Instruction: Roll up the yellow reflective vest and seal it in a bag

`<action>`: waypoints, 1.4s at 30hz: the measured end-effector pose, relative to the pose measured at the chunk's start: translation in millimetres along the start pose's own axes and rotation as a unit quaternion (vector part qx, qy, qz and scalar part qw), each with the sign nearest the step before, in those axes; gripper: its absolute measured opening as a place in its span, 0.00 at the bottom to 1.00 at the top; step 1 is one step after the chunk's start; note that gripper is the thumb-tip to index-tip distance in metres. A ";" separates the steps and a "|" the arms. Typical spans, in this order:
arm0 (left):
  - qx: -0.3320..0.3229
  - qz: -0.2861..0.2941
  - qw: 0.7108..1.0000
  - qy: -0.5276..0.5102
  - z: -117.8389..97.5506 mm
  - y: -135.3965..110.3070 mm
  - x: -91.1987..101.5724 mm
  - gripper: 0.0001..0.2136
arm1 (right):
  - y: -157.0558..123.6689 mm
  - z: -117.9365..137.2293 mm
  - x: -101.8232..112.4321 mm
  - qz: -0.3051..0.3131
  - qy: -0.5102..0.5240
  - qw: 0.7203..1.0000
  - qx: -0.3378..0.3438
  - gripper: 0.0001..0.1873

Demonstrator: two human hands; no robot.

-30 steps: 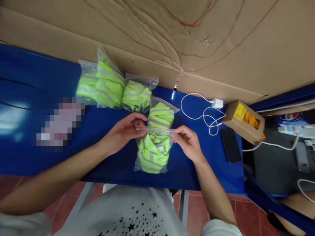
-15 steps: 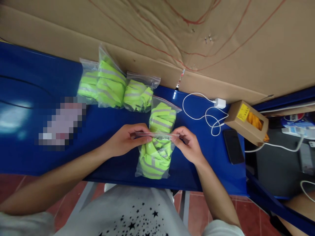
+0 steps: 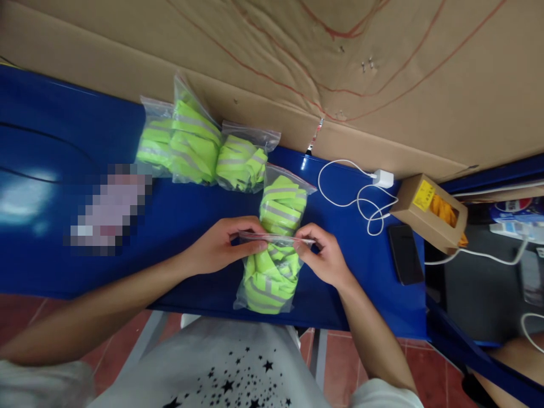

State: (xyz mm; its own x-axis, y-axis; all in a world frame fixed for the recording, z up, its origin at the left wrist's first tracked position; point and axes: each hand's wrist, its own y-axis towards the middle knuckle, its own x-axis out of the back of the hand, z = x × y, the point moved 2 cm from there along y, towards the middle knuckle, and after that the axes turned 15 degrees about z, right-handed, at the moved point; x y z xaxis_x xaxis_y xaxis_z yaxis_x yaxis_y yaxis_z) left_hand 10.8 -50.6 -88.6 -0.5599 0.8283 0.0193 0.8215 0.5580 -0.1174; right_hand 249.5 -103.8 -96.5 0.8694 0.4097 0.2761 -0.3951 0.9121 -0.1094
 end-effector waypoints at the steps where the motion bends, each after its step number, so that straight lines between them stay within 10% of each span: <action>1: -0.004 0.001 1.000 0.006 -0.6 -0.2 -0.4 0.08 | -0.5 1.1 0.0 0.004 -0.002 1.000 0.011 0.09; 42: -0.107 0.018 0.974 0.199 0.7 -6.7 -30.3 0.06 | -0.5 16.1 -17.9 0.121 -0.063 0.988 0.067 0.02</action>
State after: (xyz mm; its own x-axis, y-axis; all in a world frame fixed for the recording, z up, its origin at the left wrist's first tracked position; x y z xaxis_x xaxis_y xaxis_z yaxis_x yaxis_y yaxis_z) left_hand 22.2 -79.4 -89.1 -0.4794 0.7777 0.4066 0.8672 0.4908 0.0839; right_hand 229.4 -111.8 -86.0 0.7042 0.6023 0.3758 -0.6297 0.7744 -0.0612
